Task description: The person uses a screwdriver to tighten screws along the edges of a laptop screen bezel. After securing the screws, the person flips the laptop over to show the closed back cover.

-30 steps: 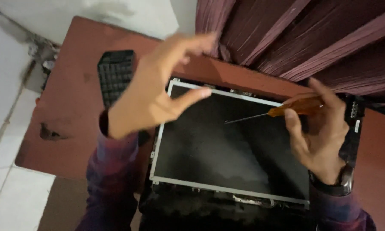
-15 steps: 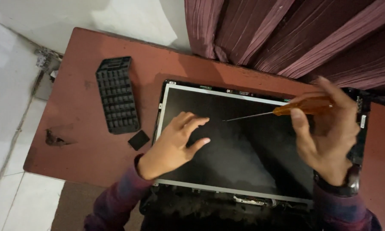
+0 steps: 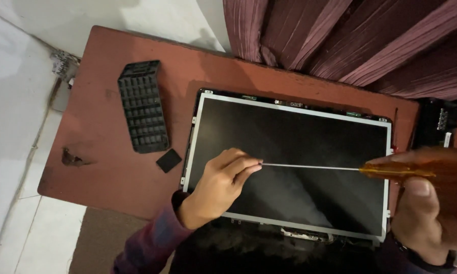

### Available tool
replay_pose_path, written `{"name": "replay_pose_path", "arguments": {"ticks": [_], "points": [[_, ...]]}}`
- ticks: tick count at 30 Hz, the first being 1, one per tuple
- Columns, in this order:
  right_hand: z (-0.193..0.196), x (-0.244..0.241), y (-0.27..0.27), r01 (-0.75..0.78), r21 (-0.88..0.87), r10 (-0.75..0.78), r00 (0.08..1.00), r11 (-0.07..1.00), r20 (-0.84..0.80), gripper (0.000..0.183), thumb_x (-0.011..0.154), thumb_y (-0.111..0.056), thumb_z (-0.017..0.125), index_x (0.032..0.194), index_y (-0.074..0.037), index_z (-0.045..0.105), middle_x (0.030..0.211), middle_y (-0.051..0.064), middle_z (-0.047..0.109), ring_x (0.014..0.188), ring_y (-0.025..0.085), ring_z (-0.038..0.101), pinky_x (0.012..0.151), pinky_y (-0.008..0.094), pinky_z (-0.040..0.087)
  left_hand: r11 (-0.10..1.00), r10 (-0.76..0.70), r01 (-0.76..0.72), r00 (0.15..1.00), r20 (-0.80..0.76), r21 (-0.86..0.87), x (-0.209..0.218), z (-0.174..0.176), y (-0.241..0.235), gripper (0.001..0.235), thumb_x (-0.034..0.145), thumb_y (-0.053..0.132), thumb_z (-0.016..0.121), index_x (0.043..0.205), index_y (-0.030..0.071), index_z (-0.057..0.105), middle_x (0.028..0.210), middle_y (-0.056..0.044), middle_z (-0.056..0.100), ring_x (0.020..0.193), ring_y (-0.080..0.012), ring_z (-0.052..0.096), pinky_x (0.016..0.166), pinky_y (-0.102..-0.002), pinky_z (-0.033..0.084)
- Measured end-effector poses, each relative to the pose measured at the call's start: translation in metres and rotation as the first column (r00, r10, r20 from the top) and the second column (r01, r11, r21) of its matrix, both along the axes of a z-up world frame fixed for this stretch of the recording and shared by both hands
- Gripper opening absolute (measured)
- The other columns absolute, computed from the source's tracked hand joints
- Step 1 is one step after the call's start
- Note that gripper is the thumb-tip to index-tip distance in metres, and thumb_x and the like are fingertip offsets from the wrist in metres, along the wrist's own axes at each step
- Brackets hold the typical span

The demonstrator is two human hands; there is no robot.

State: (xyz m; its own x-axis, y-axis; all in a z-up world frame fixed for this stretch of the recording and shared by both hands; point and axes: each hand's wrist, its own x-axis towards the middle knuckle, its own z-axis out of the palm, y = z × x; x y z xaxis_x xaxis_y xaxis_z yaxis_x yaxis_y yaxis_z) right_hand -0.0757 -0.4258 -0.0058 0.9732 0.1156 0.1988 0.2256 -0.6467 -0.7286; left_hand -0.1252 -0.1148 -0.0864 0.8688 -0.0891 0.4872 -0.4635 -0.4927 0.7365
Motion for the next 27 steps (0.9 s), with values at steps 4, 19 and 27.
{"name": "replay_pose_path", "arguments": {"ticks": [4,19,27], "points": [[-0.102,0.012,-0.096,-0.111,0.344,0.140,0.988,0.932,-0.060,0.075,0.113,-0.068,0.033,0.141,-0.001,0.052,0.132,0.014,0.062,0.126,0.022,0.062,0.125,0.037,0.048,0.999,0.015,-0.014,0.999,0.028,-0.038,-0.005,0.012,-0.001,0.007,0.098,0.002,0.070,0.104,0.000,0.068,0.094,-0.011,0.065,0.079,-0.0235,0.066,0.075,-0.032,0.059],[-0.060,0.012,-0.044,0.035,0.253,-0.012,0.996,0.967,-0.091,0.039,0.117,-0.047,0.037,0.125,-0.012,0.054,0.120,0.005,0.057,0.119,0.021,0.059,0.120,0.042,0.049,0.991,0.101,-0.123,0.952,0.290,0.058,-0.025,0.026,0.004,0.007,0.093,-0.006,0.073,0.100,-0.004,0.072,0.096,-0.015,0.068,0.072,-0.0217,0.065,0.066,-0.033,0.054],[-0.046,-0.029,0.029,-0.169,0.479,0.251,0.961,0.861,-0.112,0.055,0.100,-0.023,0.055,0.150,-0.017,0.034,0.131,0.016,0.052,0.122,0.030,0.060,0.120,0.049,0.051,0.964,0.163,-0.197,0.968,0.189,0.178,-0.087,0.026,0.024,0.015,0.094,-0.007,0.071,0.107,-0.008,0.064,0.097,-0.019,0.064,0.076,-0.0302,0.062,0.067,-0.041,0.050]]}}
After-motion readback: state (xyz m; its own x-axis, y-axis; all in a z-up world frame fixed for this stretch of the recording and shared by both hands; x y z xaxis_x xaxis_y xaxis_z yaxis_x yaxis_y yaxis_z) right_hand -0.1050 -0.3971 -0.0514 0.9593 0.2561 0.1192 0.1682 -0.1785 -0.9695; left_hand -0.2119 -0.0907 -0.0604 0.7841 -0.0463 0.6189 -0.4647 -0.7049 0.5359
